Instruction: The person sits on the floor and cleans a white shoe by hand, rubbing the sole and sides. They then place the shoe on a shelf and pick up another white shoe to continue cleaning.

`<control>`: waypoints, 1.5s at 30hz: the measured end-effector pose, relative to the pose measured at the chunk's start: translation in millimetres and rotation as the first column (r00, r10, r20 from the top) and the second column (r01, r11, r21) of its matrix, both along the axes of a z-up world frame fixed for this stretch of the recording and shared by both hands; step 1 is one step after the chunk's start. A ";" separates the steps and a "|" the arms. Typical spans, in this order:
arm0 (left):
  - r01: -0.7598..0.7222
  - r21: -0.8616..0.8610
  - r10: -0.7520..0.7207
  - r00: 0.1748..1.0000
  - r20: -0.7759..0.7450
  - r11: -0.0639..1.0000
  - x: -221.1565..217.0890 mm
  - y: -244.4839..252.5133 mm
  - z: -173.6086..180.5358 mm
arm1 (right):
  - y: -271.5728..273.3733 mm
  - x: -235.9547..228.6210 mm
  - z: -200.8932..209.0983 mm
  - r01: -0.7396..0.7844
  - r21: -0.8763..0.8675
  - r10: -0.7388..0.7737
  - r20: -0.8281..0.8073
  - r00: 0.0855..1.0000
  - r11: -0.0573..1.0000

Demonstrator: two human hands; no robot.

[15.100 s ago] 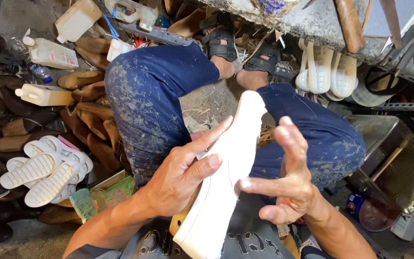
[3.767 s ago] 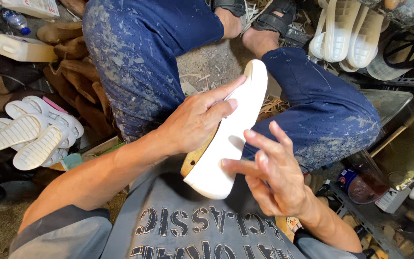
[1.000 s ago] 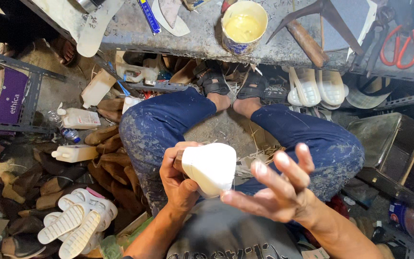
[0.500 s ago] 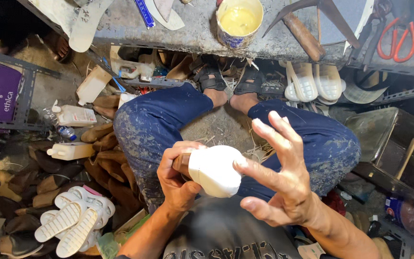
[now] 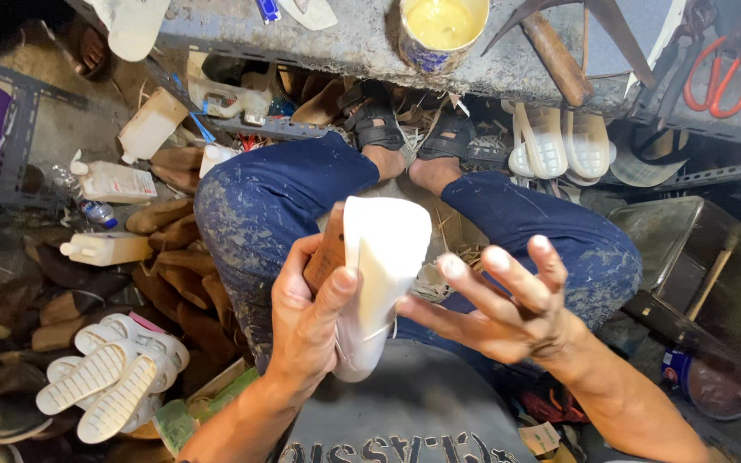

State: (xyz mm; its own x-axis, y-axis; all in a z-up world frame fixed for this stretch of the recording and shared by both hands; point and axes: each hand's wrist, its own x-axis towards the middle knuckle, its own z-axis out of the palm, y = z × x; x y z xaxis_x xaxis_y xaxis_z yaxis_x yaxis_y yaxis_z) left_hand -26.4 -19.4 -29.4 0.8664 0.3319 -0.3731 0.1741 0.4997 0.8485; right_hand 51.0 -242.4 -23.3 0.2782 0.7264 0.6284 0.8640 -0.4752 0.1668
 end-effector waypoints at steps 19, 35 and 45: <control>0.180 0.241 -0.105 0.950 -0.295 0.953 14.5 3.4 23.0 | -0.6 28.4 10.7 0.044 0.021 -0.042 -0.079 0.996 0.999; 0.169 0.201 -0.119 0.963 -0.242 0.965 8.6 5.6 13.5 | -3.2 11.7 4.7 -0.010 0.020 0.013 -0.156 0.988 1.000; 0.100 0.285 -0.098 0.995 -0.024 0.953 -9.8 6.8 -5.6 | 3.3 -5.5 28.5 0.068 0.121 -0.010 -0.431 0.902 0.990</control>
